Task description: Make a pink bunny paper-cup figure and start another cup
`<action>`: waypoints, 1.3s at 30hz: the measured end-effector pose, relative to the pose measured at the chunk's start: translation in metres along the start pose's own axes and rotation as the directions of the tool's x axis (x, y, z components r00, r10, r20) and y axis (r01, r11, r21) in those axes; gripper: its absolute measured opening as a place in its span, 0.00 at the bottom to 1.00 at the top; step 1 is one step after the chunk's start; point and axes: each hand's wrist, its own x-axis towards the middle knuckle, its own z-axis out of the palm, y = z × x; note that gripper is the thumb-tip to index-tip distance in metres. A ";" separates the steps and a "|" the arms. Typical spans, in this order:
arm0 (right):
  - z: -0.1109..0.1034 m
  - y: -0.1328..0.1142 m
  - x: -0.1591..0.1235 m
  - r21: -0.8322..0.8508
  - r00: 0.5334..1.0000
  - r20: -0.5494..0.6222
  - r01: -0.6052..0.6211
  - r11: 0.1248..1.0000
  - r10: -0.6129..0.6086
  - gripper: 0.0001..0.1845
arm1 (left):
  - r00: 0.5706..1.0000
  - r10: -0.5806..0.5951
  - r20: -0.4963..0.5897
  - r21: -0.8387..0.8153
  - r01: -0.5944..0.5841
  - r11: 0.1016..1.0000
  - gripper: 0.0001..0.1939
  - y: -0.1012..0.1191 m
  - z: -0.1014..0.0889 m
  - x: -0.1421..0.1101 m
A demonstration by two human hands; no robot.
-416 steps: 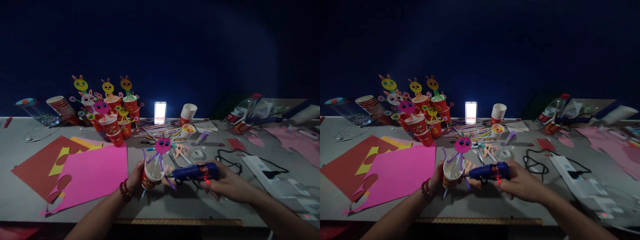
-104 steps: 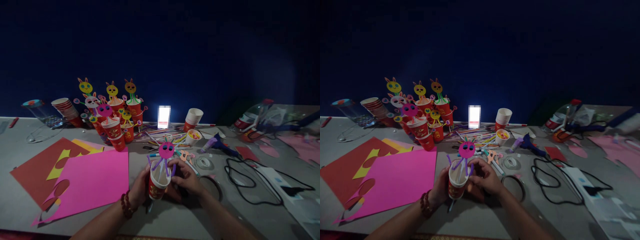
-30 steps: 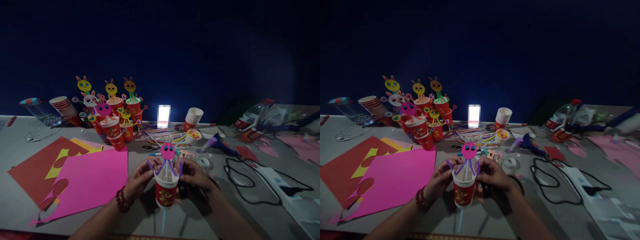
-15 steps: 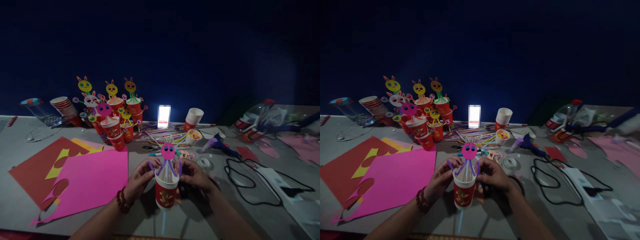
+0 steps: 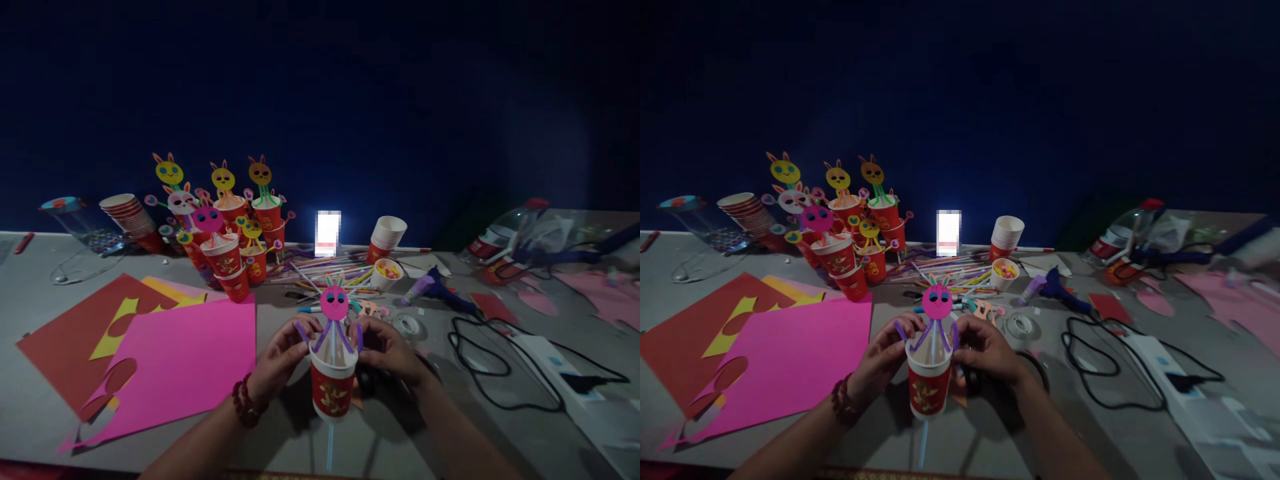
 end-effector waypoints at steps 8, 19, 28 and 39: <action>-0.001 0.003 -0.001 0.011 1.000 0.005 -0.007 1.000 0.007 0.16 | 1.000 -0.001 0.009 0.009 0.001 1.000 0.06 0.000 -0.001 0.000; 0.000 0.002 0.000 0.003 1.000 0.021 0.002 1.000 -0.002 0.16 | 1.000 0.001 0.023 -0.011 -0.001 1.000 0.06 -0.002 -0.002 0.000; 0.000 0.001 0.000 -0.017 1.000 0.005 -0.008 1.000 0.008 0.17 | 1.000 0.016 0.024 -0.014 -0.016 1.000 0.07 -0.004 -0.003 0.000; 0.001 0.000 0.000 -0.022 1.000 0.017 -0.018 1.000 0.019 0.18 | 1.000 0.008 0.021 -0.018 -0.008 1.000 0.06 -0.004 -0.002 0.000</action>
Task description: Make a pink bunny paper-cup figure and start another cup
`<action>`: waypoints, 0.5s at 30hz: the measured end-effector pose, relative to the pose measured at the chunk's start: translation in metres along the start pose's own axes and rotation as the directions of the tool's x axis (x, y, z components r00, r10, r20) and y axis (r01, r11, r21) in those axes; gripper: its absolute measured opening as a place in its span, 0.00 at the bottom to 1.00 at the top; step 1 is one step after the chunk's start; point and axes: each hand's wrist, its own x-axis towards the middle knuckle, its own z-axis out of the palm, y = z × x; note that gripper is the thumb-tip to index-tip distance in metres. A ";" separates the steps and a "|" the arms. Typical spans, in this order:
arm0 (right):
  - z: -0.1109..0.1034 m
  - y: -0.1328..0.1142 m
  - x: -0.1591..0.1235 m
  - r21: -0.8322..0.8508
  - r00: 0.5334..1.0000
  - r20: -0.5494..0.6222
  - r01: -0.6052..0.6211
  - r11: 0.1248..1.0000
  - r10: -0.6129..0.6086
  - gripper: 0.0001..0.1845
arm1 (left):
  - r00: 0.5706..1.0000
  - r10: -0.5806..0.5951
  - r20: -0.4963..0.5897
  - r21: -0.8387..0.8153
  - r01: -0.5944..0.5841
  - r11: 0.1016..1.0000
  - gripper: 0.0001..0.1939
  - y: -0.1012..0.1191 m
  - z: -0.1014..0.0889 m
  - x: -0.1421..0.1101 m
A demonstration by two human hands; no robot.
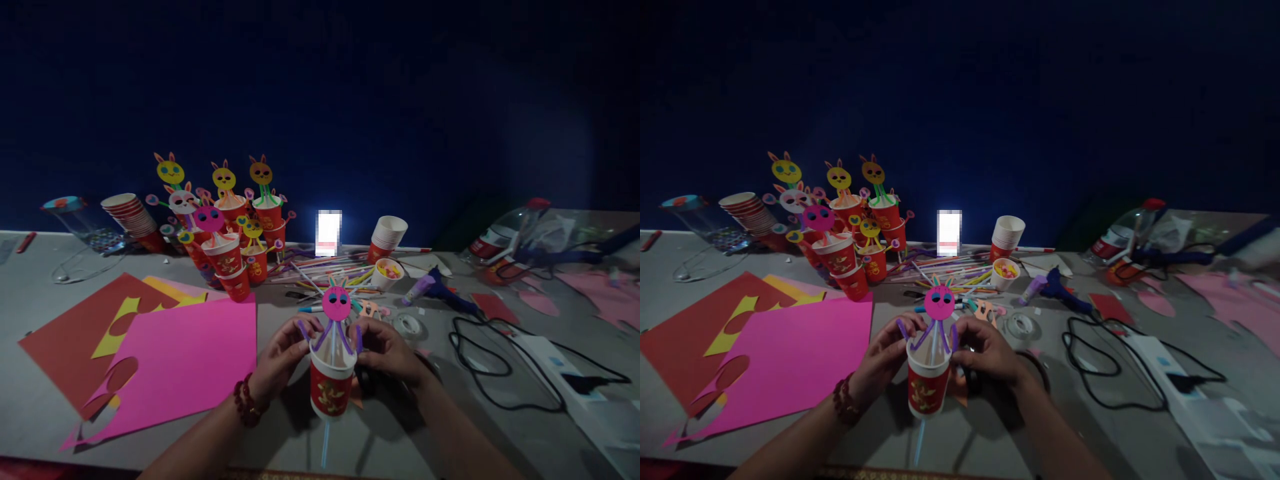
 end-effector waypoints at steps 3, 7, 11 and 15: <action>0.000 0.001 0.000 -0.014 1.000 -0.006 0.003 1.000 -0.003 0.19 | 1.000 -0.002 -0.003 -0.004 0.002 1.000 0.06 0.000 0.000 0.000; 0.000 0.001 0.001 0.006 1.000 0.011 0.011 1.000 -0.011 0.18 | 1.000 -0.003 -0.007 -0.016 0.003 1.000 0.07 0.000 0.001 0.000; 0.000 0.001 0.001 0.007 1.000 0.020 -0.006 1.000 0.006 0.18 | 1.000 0.005 -0.004 -0.014 -0.005 1.000 0.07 -0.001 0.001 0.000; -0.001 0.002 0.000 0.001 1.000 0.015 -0.005 1.000 0.005 0.18 | 1.000 -0.001 -0.006 -0.014 0.001 1.000 0.07 -0.001 0.000 0.001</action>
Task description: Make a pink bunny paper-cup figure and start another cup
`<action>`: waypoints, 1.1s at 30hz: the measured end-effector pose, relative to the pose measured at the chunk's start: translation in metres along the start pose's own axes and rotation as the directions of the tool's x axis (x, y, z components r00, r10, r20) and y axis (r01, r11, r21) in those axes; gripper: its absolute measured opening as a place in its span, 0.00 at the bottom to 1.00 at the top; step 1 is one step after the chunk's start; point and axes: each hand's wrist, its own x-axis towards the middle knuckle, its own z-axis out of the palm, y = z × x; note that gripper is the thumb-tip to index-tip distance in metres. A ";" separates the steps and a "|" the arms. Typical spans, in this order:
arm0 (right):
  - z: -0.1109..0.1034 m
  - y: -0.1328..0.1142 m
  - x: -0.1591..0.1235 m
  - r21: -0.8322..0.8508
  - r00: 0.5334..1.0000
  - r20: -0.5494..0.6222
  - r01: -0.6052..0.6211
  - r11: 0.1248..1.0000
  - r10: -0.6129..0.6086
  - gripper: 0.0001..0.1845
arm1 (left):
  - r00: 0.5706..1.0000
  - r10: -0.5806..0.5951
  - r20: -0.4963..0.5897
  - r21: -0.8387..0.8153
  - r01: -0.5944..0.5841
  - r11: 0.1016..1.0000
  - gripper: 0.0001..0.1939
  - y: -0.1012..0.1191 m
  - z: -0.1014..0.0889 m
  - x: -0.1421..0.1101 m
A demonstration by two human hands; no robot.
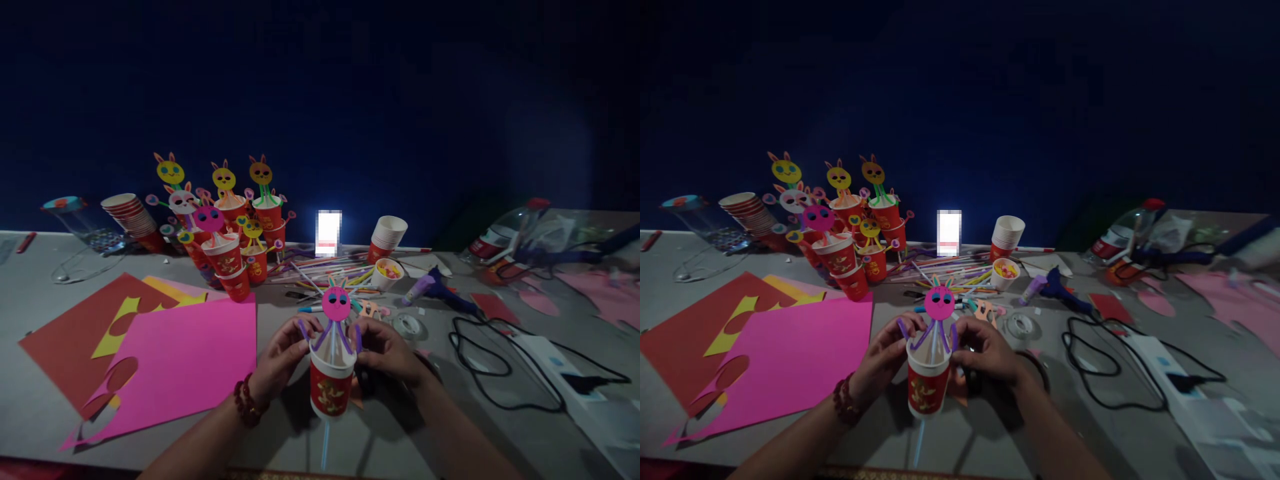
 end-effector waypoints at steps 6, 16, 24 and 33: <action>0.000 0.001 -0.001 0.004 1.000 -0.003 -0.003 1.000 0.003 0.18 | 1.000 -0.003 -0.016 0.011 0.003 1.000 0.07 0.002 0.002 -0.001; 0.000 0.002 -0.001 -0.006 1.000 -0.019 -0.002 1.000 0.002 0.19 | 1.000 0.001 -0.018 0.005 -0.001 1.000 0.07 0.000 0.000 0.000; 0.001 -0.001 0.000 -0.003 1.000 -0.018 0.020 1.000 -0.020 0.18 | 0.999 -0.017 -0.028 -0.016 0.017 1.000 0.07 -0.001 0.001 -0.002; 0.003 -0.002 -0.002 -0.023 0.999 -0.029 0.021 1.000 -0.021 0.16 | 0.999 -0.019 -0.043 -0.009 0.018 1.000 0.08 0.000 0.001 -0.001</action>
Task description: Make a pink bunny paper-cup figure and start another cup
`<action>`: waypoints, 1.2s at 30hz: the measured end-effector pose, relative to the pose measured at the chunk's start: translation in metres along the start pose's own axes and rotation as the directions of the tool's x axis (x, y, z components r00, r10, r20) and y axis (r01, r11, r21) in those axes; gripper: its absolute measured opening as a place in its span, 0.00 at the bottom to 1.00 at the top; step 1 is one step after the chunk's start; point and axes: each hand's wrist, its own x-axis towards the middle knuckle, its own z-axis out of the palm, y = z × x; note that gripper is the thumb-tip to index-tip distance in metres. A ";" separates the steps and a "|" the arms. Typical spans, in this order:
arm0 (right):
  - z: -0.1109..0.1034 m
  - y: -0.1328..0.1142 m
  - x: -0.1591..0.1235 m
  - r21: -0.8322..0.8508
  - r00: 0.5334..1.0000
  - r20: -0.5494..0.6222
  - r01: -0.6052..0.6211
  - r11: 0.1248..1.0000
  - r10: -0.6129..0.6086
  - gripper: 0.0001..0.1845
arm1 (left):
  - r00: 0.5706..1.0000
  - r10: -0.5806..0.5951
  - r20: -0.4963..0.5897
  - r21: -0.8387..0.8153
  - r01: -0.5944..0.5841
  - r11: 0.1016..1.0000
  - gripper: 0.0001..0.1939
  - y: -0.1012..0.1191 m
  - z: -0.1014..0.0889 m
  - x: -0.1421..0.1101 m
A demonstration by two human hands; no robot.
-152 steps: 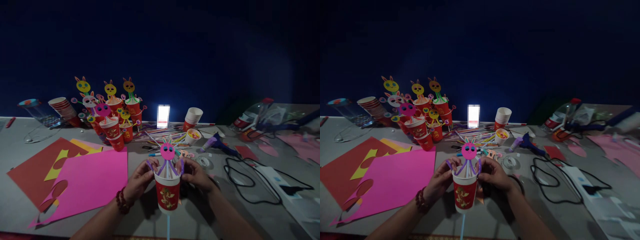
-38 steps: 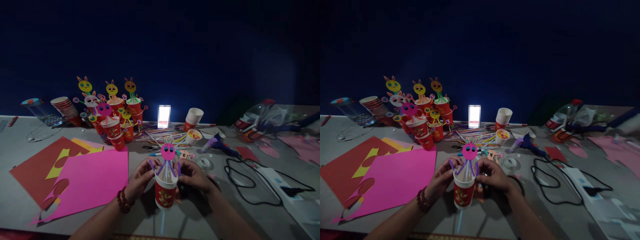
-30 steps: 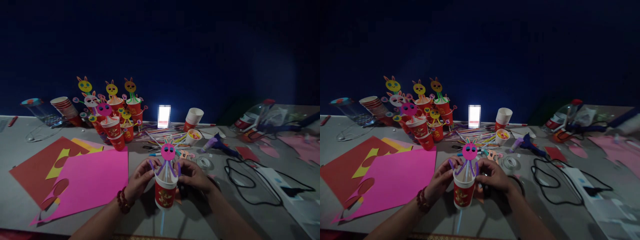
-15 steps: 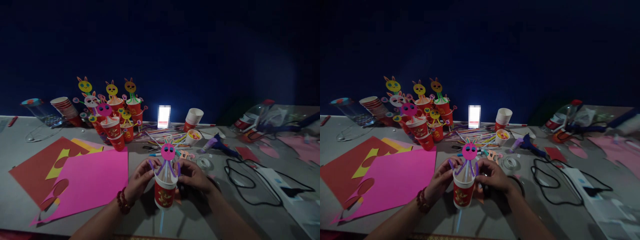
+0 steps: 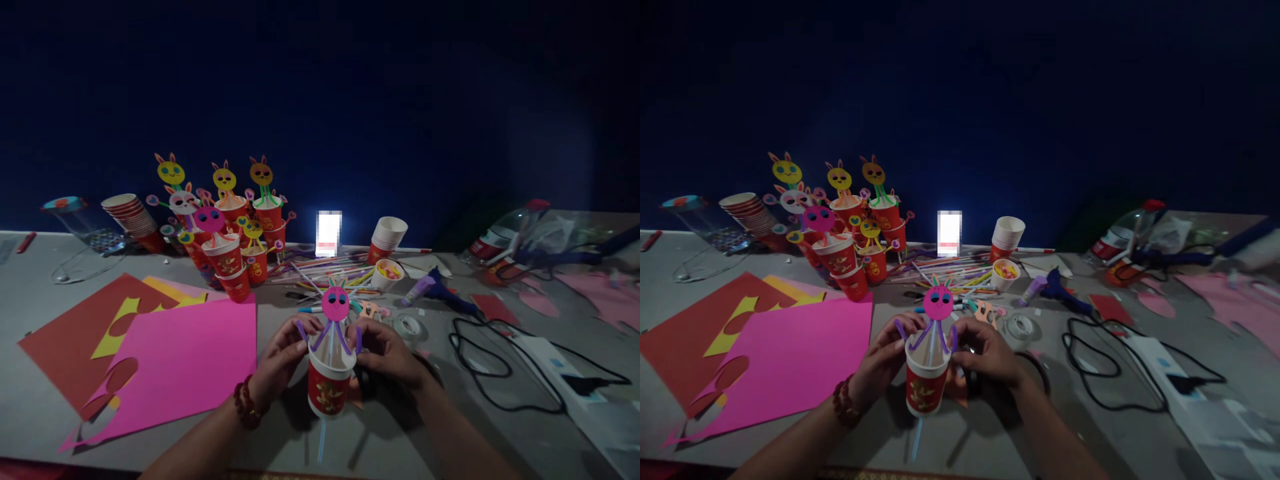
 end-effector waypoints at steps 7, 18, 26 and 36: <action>-0.001 0.001 0.000 -0.024 1.000 0.004 0.006 1.000 -0.006 0.16 | 1.000 0.012 0.013 0.003 -0.012 1.000 0.06 -0.001 0.000 0.000; -0.001 -0.004 0.001 -0.040 1.000 0.006 0.012 0.999 -0.011 0.17 | 0.997 0.040 0.065 0.072 -0.045 0.996 0.07 0.000 0.001 0.001; 0.000 -0.005 0.002 -0.025 1.000 0.016 0.025 0.999 -0.025 0.16 | 0.996 0.043 0.082 0.091 -0.050 0.995 0.09 0.002 0.001 0.002; 0.000 -0.004 0.001 -0.012 1.000 0.017 0.020 1.000 -0.020 0.16 | 0.995 0.033 0.089 0.056 -0.038 0.998 0.08 0.002 0.001 0.002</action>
